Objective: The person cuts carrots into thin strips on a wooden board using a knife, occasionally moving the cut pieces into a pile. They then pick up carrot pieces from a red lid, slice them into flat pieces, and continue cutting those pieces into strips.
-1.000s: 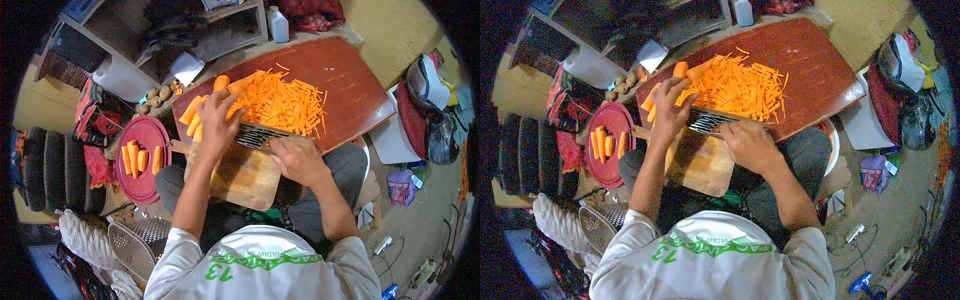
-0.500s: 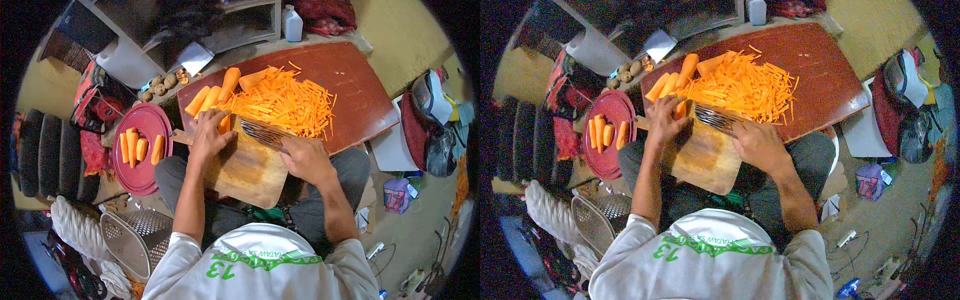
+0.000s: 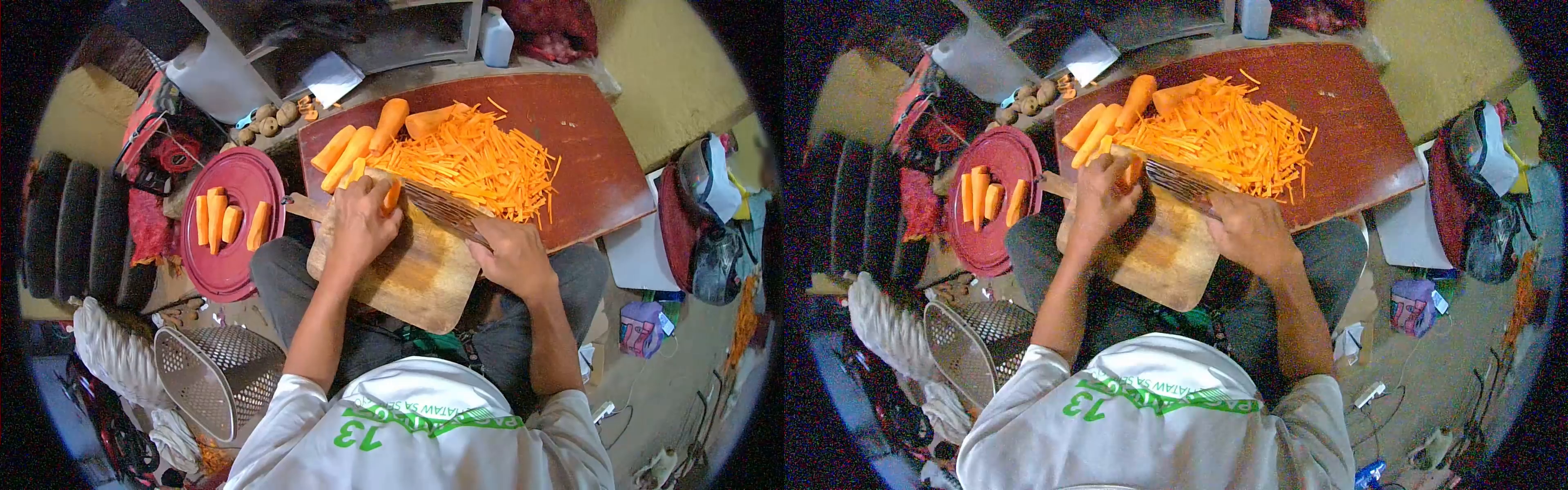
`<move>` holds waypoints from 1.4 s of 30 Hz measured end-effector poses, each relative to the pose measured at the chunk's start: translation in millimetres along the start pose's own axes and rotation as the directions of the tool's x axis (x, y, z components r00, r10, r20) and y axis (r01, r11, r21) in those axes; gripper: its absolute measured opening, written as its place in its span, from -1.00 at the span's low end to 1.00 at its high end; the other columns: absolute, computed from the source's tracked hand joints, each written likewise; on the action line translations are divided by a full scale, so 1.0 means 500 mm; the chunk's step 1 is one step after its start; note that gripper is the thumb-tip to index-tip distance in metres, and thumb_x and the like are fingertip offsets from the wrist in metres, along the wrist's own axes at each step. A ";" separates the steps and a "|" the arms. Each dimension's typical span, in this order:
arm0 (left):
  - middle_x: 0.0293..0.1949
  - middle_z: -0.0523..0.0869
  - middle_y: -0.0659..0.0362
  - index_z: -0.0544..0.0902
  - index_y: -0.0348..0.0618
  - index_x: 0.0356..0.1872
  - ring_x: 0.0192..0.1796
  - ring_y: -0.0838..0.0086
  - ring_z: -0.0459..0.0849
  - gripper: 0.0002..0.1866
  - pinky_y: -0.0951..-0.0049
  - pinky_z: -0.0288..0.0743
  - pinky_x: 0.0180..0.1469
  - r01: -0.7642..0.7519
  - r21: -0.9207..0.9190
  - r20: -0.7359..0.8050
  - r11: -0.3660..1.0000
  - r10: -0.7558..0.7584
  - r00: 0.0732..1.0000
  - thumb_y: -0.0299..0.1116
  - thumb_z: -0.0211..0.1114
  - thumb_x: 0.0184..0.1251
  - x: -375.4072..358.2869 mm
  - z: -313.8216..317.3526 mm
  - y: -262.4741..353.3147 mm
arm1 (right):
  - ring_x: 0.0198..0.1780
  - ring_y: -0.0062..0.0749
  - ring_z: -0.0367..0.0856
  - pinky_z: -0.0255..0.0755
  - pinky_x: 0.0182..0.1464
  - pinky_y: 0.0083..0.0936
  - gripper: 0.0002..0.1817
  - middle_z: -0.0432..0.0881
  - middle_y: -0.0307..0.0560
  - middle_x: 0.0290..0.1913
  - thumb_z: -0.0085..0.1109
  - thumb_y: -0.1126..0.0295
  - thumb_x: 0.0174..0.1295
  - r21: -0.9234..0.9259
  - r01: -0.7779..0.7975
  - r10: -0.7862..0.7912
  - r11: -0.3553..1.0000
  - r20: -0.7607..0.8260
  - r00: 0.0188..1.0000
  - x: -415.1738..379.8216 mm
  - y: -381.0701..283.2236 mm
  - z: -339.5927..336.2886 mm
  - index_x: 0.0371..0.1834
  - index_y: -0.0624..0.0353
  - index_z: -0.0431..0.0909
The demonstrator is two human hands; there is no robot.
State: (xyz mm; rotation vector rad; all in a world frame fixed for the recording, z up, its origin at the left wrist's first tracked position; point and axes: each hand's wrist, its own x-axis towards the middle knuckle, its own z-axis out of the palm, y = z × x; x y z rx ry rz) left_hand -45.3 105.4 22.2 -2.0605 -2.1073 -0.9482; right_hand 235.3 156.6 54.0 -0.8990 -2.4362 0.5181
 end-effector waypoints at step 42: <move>0.04 0.63 -0.24 0.77 -0.27 0.12 -0.03 -0.22 0.73 -0.59 -0.11 0.66 0.11 0.020 -0.238 0.212 0.971 0.032 0.977 -0.26 0.55 0.33 -0.099 0.004 0.096 | 0.15 0.35 0.76 0.63 0.14 0.01 -0.61 0.77 0.39 0.05 0.24 0.38 0.49 0.229 -0.424 0.415 0.876 0.087 0.906 -0.071 -0.123 -0.024 0.34 0.19 0.61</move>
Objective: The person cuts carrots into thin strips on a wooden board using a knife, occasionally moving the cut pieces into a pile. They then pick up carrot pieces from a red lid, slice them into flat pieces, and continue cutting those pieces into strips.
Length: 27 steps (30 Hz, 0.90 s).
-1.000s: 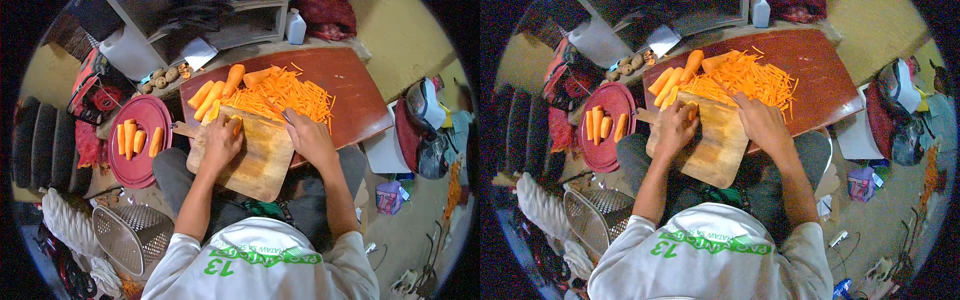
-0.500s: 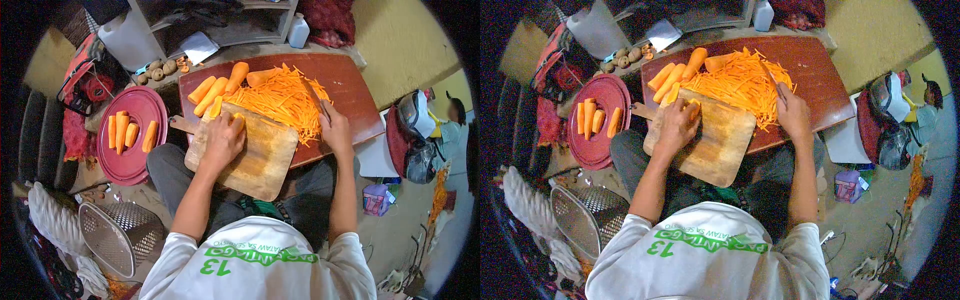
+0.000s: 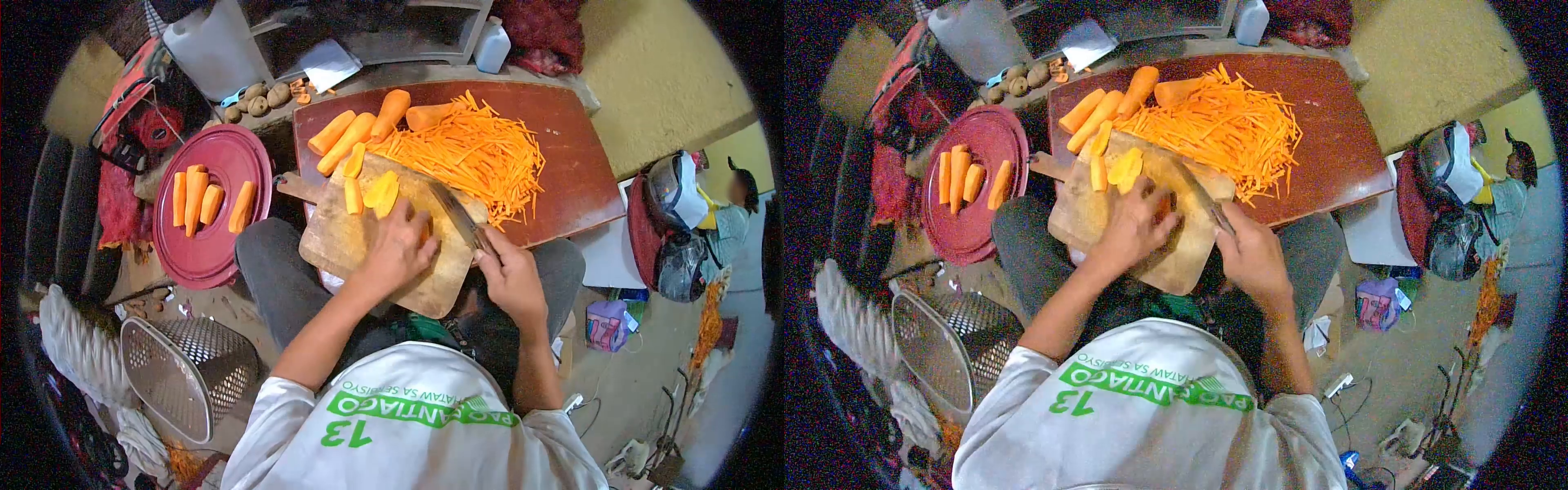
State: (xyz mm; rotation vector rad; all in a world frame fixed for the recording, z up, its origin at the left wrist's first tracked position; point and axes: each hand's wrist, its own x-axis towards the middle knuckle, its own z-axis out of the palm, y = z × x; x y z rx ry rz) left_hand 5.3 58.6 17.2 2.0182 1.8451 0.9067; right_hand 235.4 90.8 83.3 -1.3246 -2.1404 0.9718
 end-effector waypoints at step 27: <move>-0.06 0.61 0.01 0.76 -0.28 -0.01 0.01 0.10 0.60 -0.65 0.10 0.48 0.04 -0.342 0.124 0.091 0.931 0.333 0.939 -0.18 0.44 0.41 -0.025 0.016 -0.004 | 0.21 0.39 0.70 0.64 0.16 0.16 -0.39 0.69 0.43 0.17 0.19 0.35 0.56 -0.149 -0.053 0.088 0.987 0.237 0.968 -0.120 -0.045 0.017 0.59 0.28 0.28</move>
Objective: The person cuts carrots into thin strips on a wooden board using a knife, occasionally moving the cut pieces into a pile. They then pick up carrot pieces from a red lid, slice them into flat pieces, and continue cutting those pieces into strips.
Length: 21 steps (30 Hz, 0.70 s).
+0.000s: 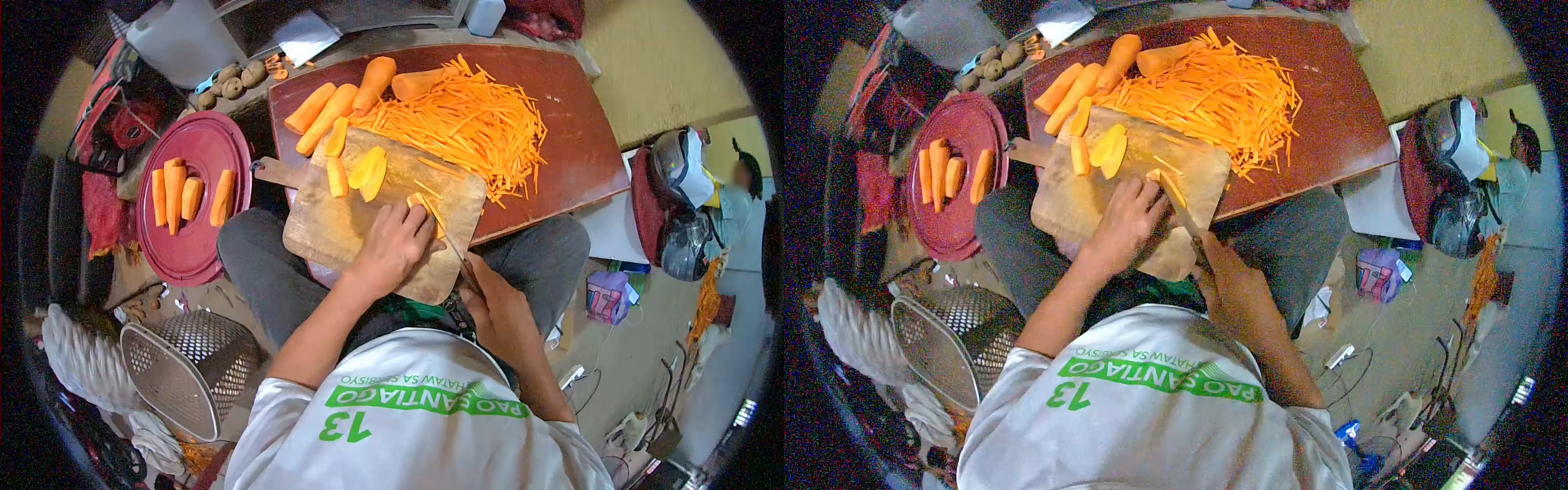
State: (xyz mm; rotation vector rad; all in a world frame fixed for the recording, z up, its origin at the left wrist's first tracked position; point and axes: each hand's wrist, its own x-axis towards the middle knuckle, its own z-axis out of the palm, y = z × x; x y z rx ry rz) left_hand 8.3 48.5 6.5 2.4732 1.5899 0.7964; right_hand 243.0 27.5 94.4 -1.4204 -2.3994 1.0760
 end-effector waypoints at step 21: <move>-0.09 0.66 0.01 0.76 -0.34 -0.03 0.02 0.06 0.61 -0.73 0.10 0.50 0.07 0.015 -0.151 -0.025 0.988 -0.019 1.000 -0.46 0.42 0.28 0.014 -0.009 -0.011 | 0.09 0.44 0.70 0.59 0.04 0.22 -0.65 0.71 0.38 0.07 0.13 0.34 0.58 -0.011 0.000 0.001 1.000 0.058 0.998 0.051 -0.008 -0.038 0.35 0.13 0.44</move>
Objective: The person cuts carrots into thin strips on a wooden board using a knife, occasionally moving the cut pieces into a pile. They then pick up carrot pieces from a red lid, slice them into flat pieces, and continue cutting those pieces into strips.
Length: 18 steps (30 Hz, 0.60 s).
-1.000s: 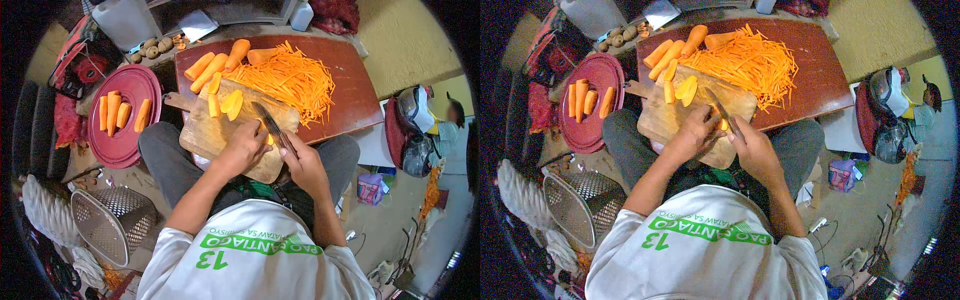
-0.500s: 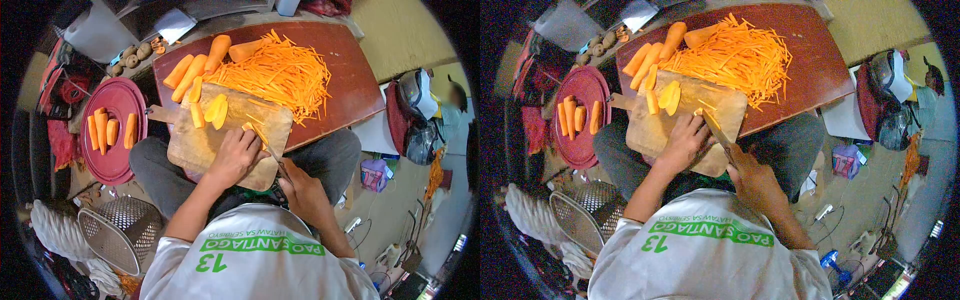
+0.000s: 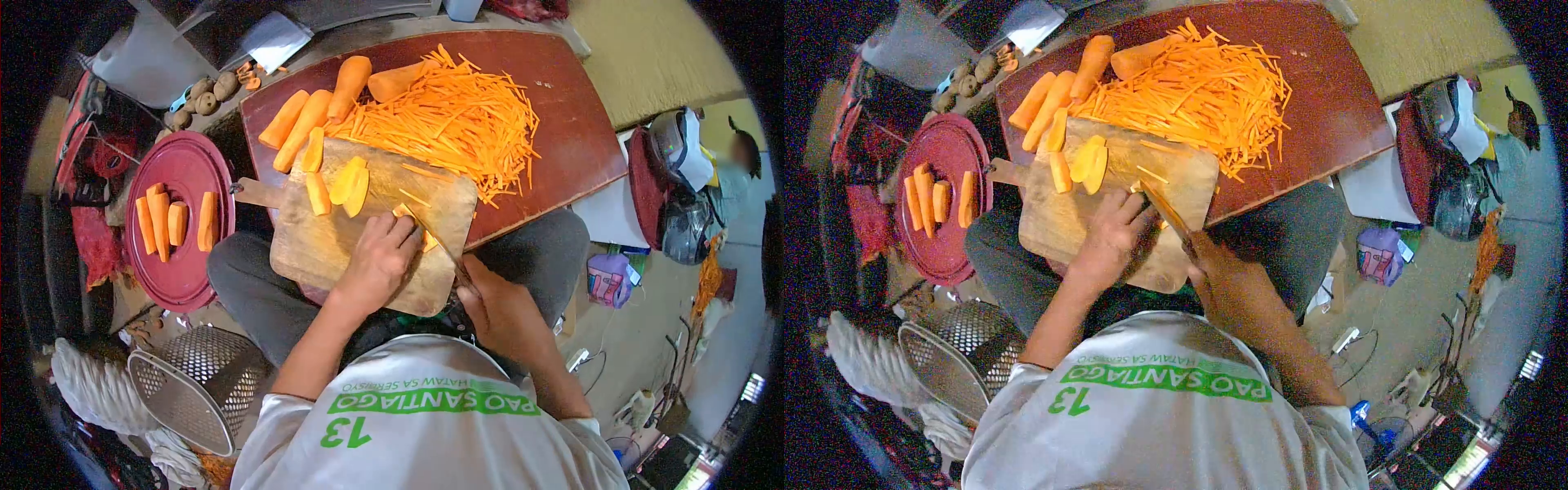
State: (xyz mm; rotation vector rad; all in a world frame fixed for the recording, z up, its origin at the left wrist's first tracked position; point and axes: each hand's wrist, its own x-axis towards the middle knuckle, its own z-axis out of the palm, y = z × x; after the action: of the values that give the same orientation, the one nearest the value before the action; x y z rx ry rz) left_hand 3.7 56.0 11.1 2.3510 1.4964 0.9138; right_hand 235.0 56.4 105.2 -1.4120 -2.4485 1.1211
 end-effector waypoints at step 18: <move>-0.01 0.68 0.00 0.78 -0.29 -0.03 0.04 0.01 0.62 -0.71 0.02 0.53 0.10 0.038 -0.084 -0.070 0.996 -0.044 0.997 -0.50 0.45 0.20 -0.004 0.007 -0.010 | 0.02 0.46 0.72 0.60 0.03 0.20 -0.67 0.69 0.45 0.04 0.11 0.39 0.57 -0.027 0.028 -0.027 0.999 0.028 0.999 0.037 0.021 0.045 0.29 0.28 0.42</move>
State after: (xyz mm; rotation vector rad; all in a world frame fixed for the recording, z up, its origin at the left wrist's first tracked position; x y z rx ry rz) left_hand 1.6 57.1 5.1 2.2437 1.4967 1.0402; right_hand 222.6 61.7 77.2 -1.3749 -2.5041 1.1133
